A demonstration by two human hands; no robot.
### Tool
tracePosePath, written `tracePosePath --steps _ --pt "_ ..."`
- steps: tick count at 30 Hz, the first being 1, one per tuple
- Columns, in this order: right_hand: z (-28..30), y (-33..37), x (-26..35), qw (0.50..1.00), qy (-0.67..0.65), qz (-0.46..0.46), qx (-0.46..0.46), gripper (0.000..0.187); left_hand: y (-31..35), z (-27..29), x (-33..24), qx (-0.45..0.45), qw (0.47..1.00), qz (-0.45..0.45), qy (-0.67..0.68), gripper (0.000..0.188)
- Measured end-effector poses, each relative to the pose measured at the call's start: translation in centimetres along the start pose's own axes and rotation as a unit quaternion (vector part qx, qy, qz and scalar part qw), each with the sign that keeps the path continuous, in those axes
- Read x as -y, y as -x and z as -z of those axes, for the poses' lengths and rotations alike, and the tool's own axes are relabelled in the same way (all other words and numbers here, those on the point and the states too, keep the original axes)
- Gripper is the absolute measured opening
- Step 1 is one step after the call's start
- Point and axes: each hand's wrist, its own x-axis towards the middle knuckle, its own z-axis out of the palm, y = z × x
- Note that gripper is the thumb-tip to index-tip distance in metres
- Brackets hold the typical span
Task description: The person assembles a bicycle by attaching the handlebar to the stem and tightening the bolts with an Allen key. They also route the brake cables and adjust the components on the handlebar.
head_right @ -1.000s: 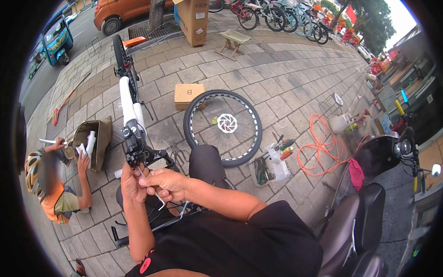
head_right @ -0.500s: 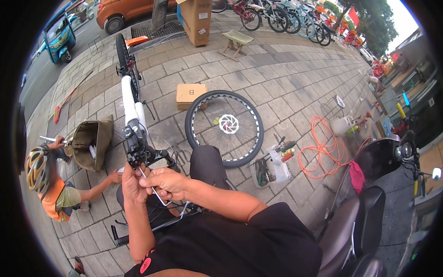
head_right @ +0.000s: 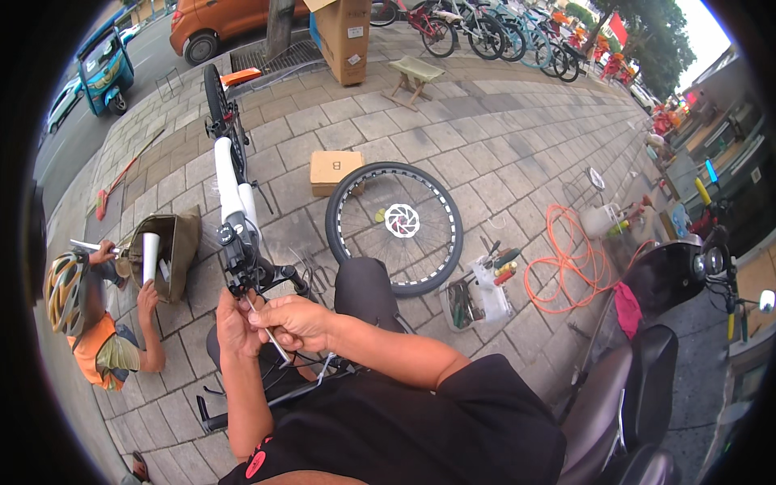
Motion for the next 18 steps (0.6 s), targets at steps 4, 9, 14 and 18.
tracePosePath --steps 4,9,14,18 --pt "-0.3 0.1 0.0 0.999 -0.028 -0.017 0.009 0.026 -0.5 0.9 0.4 -0.001 0.998 -0.044 -0.048 0.036" --pt "-1.1 0.9 0.8 1.000 -0.007 -0.011 -0.005 0.030 -0.1 0.9 0.6 -0.039 0.993 -0.069 -0.086 0.025" --pt "-0.9 2.2 0.3 0.995 0.096 0.029 -0.002 0.035 2.1 -1.1 1.0 -0.015 0.993 -0.089 -0.076 0.020" --pt "-0.7 3.9 -0.5 0.988 0.141 0.048 0.024 0.028 1.7 0.5 2.1 0.020 0.998 -0.052 -0.032 0.019"
